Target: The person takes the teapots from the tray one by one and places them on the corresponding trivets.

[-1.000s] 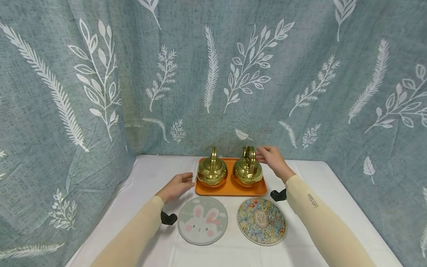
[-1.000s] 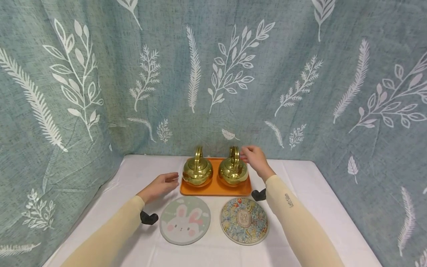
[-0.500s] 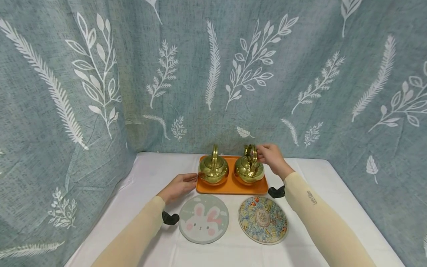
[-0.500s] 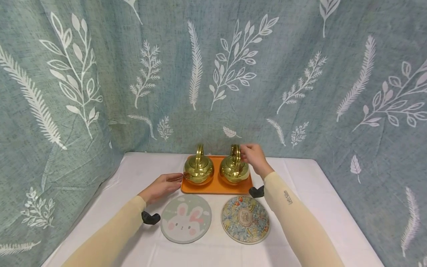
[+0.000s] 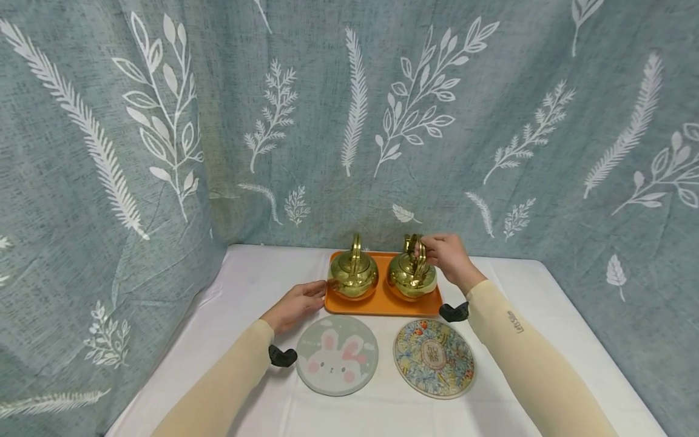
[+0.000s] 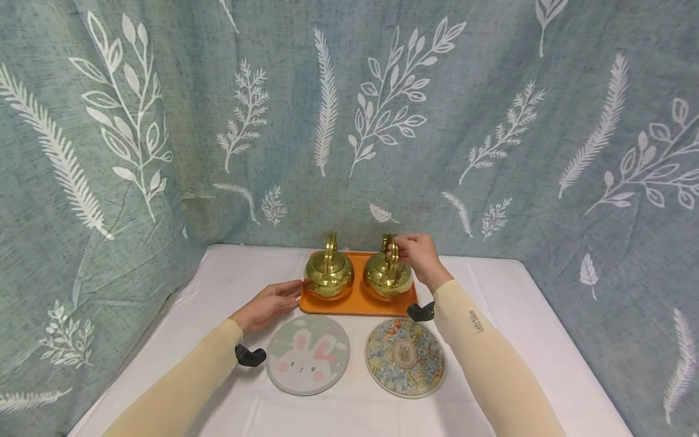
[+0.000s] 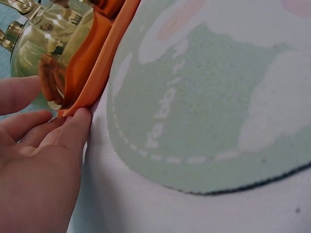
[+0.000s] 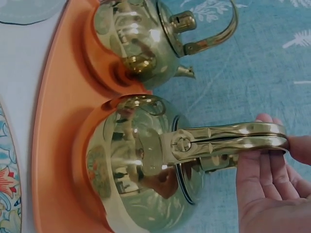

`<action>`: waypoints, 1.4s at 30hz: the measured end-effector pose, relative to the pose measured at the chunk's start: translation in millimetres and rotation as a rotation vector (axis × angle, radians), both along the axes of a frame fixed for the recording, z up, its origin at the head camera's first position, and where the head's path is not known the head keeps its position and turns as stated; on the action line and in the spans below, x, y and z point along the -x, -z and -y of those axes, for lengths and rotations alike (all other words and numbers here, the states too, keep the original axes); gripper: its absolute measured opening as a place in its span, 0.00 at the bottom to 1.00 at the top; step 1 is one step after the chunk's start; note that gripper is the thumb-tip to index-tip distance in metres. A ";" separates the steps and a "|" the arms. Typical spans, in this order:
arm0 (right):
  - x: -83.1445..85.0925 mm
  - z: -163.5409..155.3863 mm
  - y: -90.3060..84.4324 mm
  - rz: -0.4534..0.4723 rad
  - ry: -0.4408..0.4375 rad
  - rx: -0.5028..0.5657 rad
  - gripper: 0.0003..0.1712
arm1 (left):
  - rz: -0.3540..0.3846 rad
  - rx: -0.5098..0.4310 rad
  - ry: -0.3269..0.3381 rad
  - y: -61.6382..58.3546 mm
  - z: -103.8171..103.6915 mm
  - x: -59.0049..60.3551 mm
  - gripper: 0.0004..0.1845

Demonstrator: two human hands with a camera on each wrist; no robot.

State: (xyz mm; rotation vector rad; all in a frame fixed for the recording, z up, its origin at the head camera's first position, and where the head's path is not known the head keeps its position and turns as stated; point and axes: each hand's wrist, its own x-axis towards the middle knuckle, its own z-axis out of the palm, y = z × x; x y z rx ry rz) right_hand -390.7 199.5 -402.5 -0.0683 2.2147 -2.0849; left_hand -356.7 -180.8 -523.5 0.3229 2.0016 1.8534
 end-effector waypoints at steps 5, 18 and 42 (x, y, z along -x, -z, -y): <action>-2.6 -1.3 -0.3 0.017 0.013 0.030 0.24 | 0.010 -0.046 0.014 0.6 -3.0 -1.1 0.37; -10.7 -9.0 -11.1 0.003 -0.019 0.062 0.26 | 0.030 -0.020 0.041 1.0 -4.5 -2.7 0.38; -74.2 -30.3 -41.8 -0.048 -0.103 0.081 0.15 | -0.004 0.021 0.051 -2.8 -7.2 -3.9 0.36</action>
